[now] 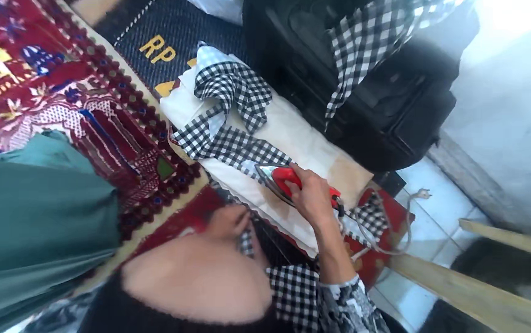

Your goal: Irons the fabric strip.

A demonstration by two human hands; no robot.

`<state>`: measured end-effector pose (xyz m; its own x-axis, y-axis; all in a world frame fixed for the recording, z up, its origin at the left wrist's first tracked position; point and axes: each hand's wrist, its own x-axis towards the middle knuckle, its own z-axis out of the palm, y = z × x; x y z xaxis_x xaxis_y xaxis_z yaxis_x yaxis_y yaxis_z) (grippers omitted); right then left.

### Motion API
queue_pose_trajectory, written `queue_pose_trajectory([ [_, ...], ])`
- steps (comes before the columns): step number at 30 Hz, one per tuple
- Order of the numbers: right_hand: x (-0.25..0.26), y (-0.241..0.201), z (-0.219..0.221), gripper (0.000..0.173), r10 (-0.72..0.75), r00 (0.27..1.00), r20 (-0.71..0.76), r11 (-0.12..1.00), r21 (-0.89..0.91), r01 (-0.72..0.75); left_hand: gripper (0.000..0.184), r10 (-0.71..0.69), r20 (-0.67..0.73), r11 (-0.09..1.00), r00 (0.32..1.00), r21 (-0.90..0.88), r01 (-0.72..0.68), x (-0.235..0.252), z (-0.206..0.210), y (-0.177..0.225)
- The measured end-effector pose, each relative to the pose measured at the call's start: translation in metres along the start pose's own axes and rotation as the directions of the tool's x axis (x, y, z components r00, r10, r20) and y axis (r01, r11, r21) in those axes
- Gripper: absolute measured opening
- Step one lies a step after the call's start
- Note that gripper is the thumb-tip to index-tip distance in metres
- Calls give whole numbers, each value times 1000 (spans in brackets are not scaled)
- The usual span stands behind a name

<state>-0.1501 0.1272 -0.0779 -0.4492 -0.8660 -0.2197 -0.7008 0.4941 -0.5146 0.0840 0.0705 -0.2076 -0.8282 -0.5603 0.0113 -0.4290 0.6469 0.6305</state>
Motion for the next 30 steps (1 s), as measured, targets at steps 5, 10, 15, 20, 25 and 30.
queue_pose_trajectory([
  [5,23,-44,23,43,-48,999,19,998,-34,48,38,-14,23,1000,1000,-17,14,-2,-3,0],
  [10,21,-51,13,47,-22,995,100,999,-22,25,41,-255,-138,967,957,-47,251,1,-16,9],
  [15,-7,-11,-14,44,24,991,128,999,-33,-20,45,-578,-174,789,797,-369,491,38,-52,14],
  [20,-38,46,-42,46,118,987,113,993,-15,-117,41,-825,-8,390,565,-733,558,75,-62,28],
  [25,-49,75,-47,46,161,981,111,987,-13,-161,42,-852,169,182,496,-793,582,87,-63,31],
  [30,-51,80,-41,44,72,990,124,997,-16,-70,36,-861,173,206,479,-742,638,109,-54,30],
])
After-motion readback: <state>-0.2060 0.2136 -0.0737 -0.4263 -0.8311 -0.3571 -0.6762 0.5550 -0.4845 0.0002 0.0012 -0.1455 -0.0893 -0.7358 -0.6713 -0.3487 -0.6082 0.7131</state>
